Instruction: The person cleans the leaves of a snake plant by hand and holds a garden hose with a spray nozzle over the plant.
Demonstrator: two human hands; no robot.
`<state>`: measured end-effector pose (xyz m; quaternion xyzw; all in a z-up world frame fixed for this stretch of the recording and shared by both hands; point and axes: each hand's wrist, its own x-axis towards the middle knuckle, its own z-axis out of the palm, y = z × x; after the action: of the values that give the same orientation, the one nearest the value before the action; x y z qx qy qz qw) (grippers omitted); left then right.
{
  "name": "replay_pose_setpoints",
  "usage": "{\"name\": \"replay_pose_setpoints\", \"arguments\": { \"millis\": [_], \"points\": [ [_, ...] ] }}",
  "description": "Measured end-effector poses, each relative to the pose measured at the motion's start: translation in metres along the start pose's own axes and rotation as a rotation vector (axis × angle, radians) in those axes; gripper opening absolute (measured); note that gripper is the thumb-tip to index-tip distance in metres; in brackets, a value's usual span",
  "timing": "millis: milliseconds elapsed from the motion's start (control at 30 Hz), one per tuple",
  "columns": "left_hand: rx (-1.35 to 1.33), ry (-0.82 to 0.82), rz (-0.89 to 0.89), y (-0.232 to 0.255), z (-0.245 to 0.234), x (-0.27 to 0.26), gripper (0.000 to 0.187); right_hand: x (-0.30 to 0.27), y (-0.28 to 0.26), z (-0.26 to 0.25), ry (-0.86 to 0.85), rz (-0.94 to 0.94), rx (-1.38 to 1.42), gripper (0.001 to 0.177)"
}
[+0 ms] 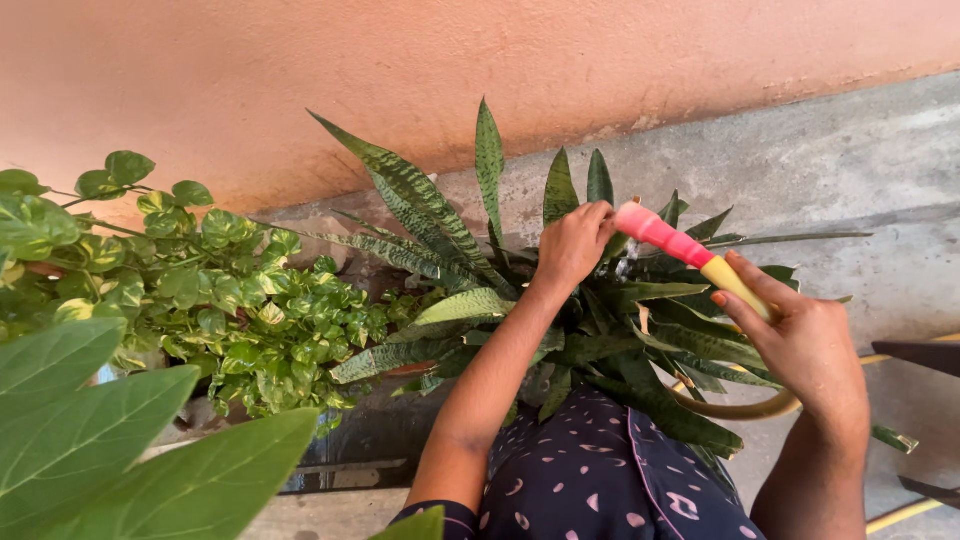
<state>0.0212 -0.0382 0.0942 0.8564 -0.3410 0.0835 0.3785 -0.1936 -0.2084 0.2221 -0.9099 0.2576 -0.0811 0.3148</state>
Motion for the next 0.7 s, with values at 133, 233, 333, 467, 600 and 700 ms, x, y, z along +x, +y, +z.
{"name": "replay_pose_setpoints", "arguments": {
  "millis": [133,233,333,467,600,700],
  "points": [
    [0.031,-0.037,-0.052,0.000,0.007,0.005,0.015,0.001,-0.001,0.003,0.028,0.006,-0.007,0.056],
    [0.041,-0.050,-0.086,0.001,0.008,0.011,0.013,0.001,-0.003,0.005,0.001,0.039,-0.061,0.055],
    [0.056,-0.052,-0.116,0.002,0.007,0.015,0.012,0.002,-0.008,0.008,0.026,0.003,-0.038,0.054],
    [0.074,-0.062,-0.142,0.001,0.006,0.020,0.017,0.005,-0.013,0.014,-0.007,-0.009,-0.042,0.055],
    [0.076,-0.053,-0.176,-0.006,0.008,0.020,0.013,0.006,-0.011,0.015,-0.023,0.003,-0.057,0.056],
    [0.092,-0.049,-0.180,-0.008,0.005,0.020,0.011,0.006,-0.005,0.013,-0.007,-0.012,-0.054,0.056]
  ]
}}
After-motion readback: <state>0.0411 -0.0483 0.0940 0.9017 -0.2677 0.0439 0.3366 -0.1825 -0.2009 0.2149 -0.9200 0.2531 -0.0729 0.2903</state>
